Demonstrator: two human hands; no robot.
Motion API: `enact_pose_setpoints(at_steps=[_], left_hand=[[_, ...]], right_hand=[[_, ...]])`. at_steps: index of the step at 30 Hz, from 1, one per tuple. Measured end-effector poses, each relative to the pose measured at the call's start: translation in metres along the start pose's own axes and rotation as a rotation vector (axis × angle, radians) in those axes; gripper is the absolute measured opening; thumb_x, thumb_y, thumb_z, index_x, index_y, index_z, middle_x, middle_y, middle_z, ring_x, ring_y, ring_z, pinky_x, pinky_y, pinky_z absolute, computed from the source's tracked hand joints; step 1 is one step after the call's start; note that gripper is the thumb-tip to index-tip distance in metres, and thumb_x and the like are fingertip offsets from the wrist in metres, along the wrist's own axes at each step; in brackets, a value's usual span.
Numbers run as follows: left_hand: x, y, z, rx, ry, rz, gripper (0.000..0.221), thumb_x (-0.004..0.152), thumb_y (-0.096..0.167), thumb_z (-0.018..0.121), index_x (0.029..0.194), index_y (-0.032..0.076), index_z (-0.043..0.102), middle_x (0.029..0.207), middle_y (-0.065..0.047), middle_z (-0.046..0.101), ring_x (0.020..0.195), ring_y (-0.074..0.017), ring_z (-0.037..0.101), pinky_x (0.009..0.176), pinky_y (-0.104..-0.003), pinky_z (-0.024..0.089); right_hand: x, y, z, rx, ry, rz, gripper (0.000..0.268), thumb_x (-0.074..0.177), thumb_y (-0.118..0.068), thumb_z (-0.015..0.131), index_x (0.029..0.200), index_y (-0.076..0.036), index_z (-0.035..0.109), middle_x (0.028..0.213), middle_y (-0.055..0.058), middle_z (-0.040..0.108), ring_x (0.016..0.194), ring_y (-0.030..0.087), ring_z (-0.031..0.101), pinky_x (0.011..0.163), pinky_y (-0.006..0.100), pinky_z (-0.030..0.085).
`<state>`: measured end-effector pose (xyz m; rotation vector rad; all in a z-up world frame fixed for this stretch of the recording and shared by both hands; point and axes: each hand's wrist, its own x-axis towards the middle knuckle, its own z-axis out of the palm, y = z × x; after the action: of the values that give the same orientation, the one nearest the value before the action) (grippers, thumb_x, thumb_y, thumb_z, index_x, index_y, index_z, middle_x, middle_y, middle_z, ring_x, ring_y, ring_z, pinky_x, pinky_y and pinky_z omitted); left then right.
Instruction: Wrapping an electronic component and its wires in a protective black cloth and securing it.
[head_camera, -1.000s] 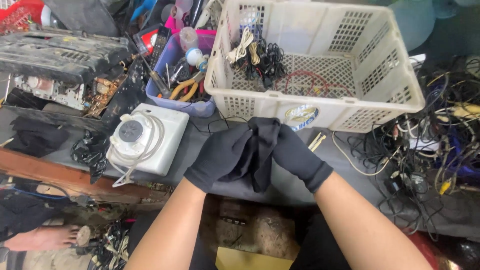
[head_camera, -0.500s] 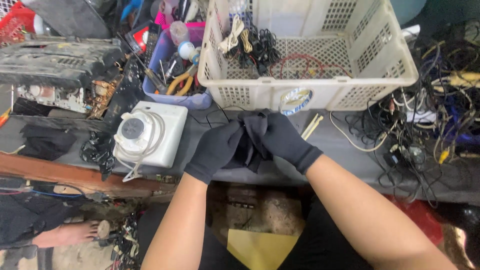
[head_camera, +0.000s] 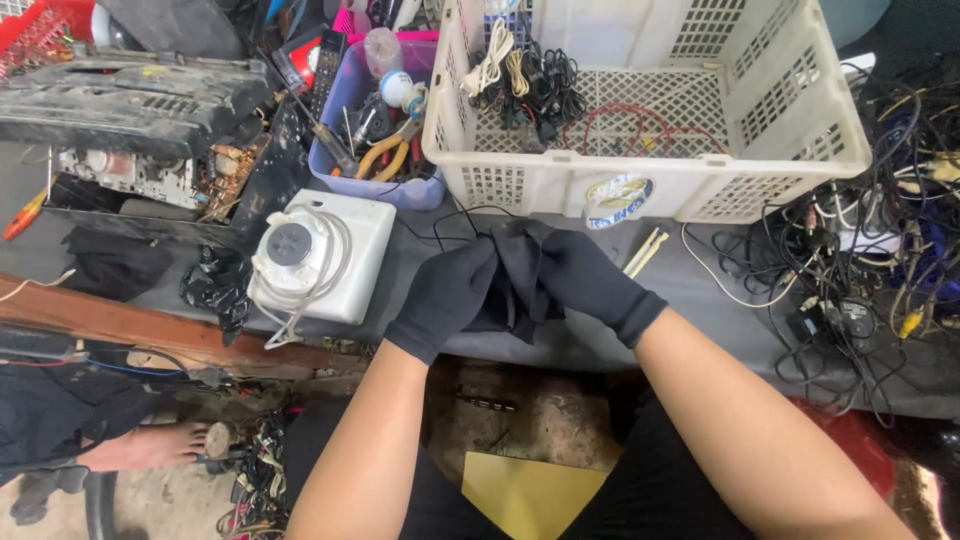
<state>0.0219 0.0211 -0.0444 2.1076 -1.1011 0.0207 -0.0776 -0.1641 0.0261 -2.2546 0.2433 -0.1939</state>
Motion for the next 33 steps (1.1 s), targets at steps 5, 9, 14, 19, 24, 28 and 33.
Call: enact_pose_setpoints(at_steps=[5, 9, 14, 19, 24, 28, 33], left_hand=[[0.004, 0.022, -0.004, 0.2, 0.056, 0.102, 0.012, 0.099, 0.033, 0.059, 0.1, 0.023, 0.067, 0.074, -0.006, 0.071, 0.074, -0.0284, 0.072, 0.06, -0.036, 0.059], [0.004, 0.031, -0.002, 0.254, 0.023, 0.143, 0.015, 0.097, 0.033, 0.06, 0.09, 0.021, 0.064, 0.066, -0.004, 0.068, 0.064, -0.0277, 0.071, 0.054, -0.036, 0.057], [0.008, 0.024, -0.005, 0.204, 0.028, 0.08, 0.011, 0.099, 0.033, 0.058, 0.094, 0.023, 0.062, 0.068, -0.005, 0.067, 0.069, -0.0288, 0.071, 0.055, -0.039, 0.057], [0.007, 0.024, -0.012, 0.048, 0.026, 0.013, 0.014, 0.101, 0.025, 0.058, 0.108, 0.018, 0.067, 0.079, -0.015, 0.071, 0.081, -0.0373, 0.07, 0.059, -0.042, 0.059], [0.008, 0.059, -0.036, 0.128, -0.007, 0.046, 0.015, 0.1, 0.033, 0.057, 0.095, 0.022, 0.065, 0.071, -0.008, 0.069, 0.074, -0.0312, 0.071, 0.058, -0.041, 0.058], [0.009, 0.037, -0.015, 0.212, -0.086, 0.076, 0.02, 0.099, 0.033, 0.058, 0.087, 0.018, 0.062, 0.064, -0.005, 0.066, 0.066, -0.0296, 0.07, 0.056, -0.038, 0.055], [0.008, 0.048, -0.02, 0.134, -0.055, 0.09, 0.026, 0.1, 0.03, 0.059, 0.082, 0.012, 0.062, 0.063, -0.016, 0.064, 0.064, -0.0364, 0.068, 0.054, -0.039, 0.055]], right_hand=[[-0.002, -0.009, 0.008, 0.025, 0.034, 0.139, 0.043, 0.102, -0.026, 0.054, 0.094, 0.012, 0.071, 0.08, 0.038, 0.067, 0.087, 0.059, 0.063, 0.083, 0.05, 0.056], [-0.013, -0.028, 0.004, 0.033, 0.027, 0.274, 0.046, 0.099, -0.034, 0.052, 0.094, 0.006, 0.073, 0.081, 0.032, 0.071, 0.091, 0.048, 0.071, 0.084, 0.044, 0.057], [-0.011, -0.022, 0.002, 0.198, 0.025, 0.279, 0.049, 0.1, -0.037, 0.056, 0.103, 0.01, 0.072, 0.092, 0.035, 0.069, 0.098, 0.047, 0.069, 0.098, 0.047, 0.052], [-0.014, 0.007, 0.005, 0.184, -0.066, 0.305, 0.05, 0.101, -0.04, 0.054, 0.109, 0.005, 0.074, 0.103, 0.03, 0.073, 0.098, 0.041, 0.073, 0.098, 0.044, 0.054], [-0.011, -0.005, -0.003, 0.262, -0.049, 0.301, 0.044, 0.101, -0.044, 0.058, 0.109, -0.005, 0.077, 0.097, 0.019, 0.077, 0.096, 0.032, 0.076, 0.089, 0.039, 0.058], [-0.012, -0.038, -0.009, 0.163, -0.047, 0.361, 0.047, 0.102, -0.044, 0.056, 0.101, -0.002, 0.078, 0.092, 0.022, 0.076, 0.099, 0.038, 0.074, 0.089, 0.043, 0.057], [-0.009, 0.009, -0.004, 0.24, -0.083, 0.341, 0.048, 0.101, -0.041, 0.057, 0.096, 0.002, 0.076, 0.089, 0.027, 0.074, 0.099, 0.043, 0.072, 0.087, 0.049, 0.057]])
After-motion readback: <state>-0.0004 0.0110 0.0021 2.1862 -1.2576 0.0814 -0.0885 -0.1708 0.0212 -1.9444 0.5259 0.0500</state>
